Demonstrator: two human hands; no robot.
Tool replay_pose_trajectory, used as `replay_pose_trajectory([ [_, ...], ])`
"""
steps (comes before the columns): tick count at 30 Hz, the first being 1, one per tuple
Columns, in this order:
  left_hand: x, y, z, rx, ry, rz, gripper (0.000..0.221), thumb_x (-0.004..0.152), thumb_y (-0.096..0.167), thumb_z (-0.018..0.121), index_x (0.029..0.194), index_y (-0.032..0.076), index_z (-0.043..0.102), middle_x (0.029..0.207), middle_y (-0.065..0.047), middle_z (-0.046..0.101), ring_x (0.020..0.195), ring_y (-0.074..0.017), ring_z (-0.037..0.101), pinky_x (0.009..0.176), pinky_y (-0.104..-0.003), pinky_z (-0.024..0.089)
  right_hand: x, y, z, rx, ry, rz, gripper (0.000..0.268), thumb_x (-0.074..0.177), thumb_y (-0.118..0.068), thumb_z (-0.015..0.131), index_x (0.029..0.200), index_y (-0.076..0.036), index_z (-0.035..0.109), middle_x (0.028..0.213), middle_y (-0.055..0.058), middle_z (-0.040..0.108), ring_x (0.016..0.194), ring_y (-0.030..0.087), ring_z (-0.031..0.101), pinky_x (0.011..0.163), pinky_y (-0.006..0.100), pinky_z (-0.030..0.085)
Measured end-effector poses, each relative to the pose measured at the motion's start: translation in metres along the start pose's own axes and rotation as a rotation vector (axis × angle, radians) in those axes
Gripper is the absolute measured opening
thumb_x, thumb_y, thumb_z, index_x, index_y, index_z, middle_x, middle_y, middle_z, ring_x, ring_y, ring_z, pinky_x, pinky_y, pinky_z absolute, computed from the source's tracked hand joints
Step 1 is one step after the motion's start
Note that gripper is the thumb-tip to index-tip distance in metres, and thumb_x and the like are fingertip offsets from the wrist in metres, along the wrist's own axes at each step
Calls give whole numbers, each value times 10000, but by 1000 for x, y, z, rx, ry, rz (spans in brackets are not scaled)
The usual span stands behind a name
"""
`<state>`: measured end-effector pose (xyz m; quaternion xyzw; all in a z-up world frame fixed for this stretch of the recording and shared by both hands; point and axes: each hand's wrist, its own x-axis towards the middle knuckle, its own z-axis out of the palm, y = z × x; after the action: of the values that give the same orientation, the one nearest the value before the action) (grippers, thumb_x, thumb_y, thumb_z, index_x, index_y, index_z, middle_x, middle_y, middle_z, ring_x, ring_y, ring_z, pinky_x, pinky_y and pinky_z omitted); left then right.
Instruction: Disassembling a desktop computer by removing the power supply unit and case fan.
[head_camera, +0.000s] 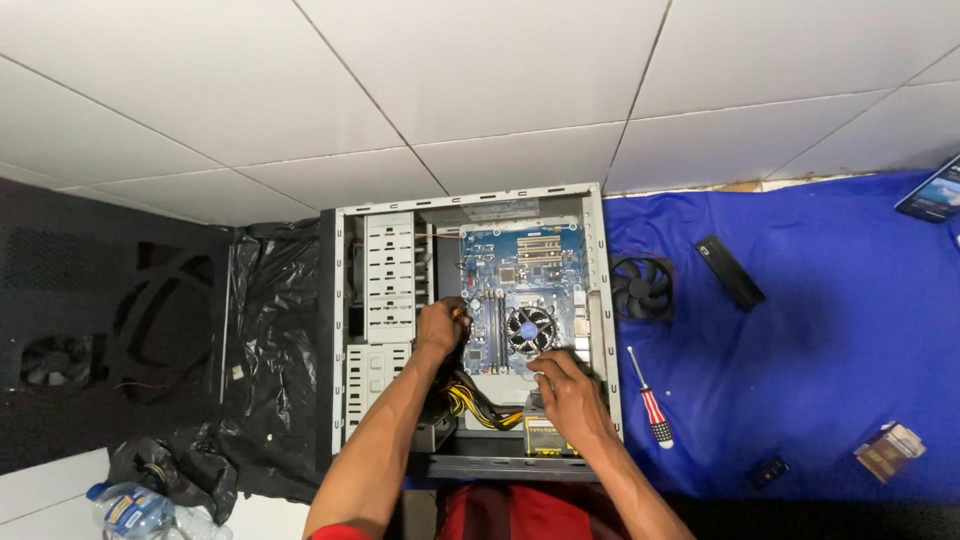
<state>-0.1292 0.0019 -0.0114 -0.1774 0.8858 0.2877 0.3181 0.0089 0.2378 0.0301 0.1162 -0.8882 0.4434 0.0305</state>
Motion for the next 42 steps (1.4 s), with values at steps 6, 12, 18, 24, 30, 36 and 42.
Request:
replay_pose_trajectory([
  [6,-10,1,-3,14,37,116,468,961,-202,506,1280,92,683,1105,-207,728,715,-253,729,685,-292,738,0,1,2,4,-11,13,260,892,67,632,1117,-33,715,1144,82,656,860,203,718,837,331,644],
  [12,-7,-7,8,-14,110,130,463,975,-204,377,1257,8,677,860,-171,736,459,-185,578,373,-231,600,1,-1,1,25,-30,29,240,917,46,615,1124,-34,709,1155,79,645,785,200,709,774,327,639],
  [18,-10,5,5,-79,71,67,358,1029,-178,435,1238,-7,670,895,-175,710,504,-214,629,395,-255,648,1,1,2,11,-33,35,238,917,38,614,1117,-45,712,1164,69,646,828,200,718,797,316,646],
  [24,0,0,8,20,83,86,658,858,-327,358,1285,72,662,1039,-214,710,819,-306,736,727,-355,695,0,3,3,8,-31,35,246,925,47,595,1128,-29,712,1164,79,642,857,213,712,840,322,629],
  [30,29,-25,21,89,111,129,550,813,-203,391,1108,127,717,998,-173,746,915,-327,713,725,-417,533,1,-3,0,-35,0,1,193,908,48,620,1058,-30,713,1079,65,646,737,189,700,696,333,648],
  [36,8,-1,13,364,-64,68,447,978,-285,362,1265,-20,580,812,-164,666,597,-262,672,452,-322,627,-1,-4,0,-57,-22,35,195,912,43,605,1044,-33,725,1065,62,643,677,185,691,694,353,655],
  [42,3,-6,8,482,-47,184,458,980,-289,405,1291,10,559,842,-180,692,635,-282,717,498,-357,667,2,-6,-2,-46,-70,80,234,904,67,588,1079,-11,723,1081,87,638,814,229,721,834,357,642],
])
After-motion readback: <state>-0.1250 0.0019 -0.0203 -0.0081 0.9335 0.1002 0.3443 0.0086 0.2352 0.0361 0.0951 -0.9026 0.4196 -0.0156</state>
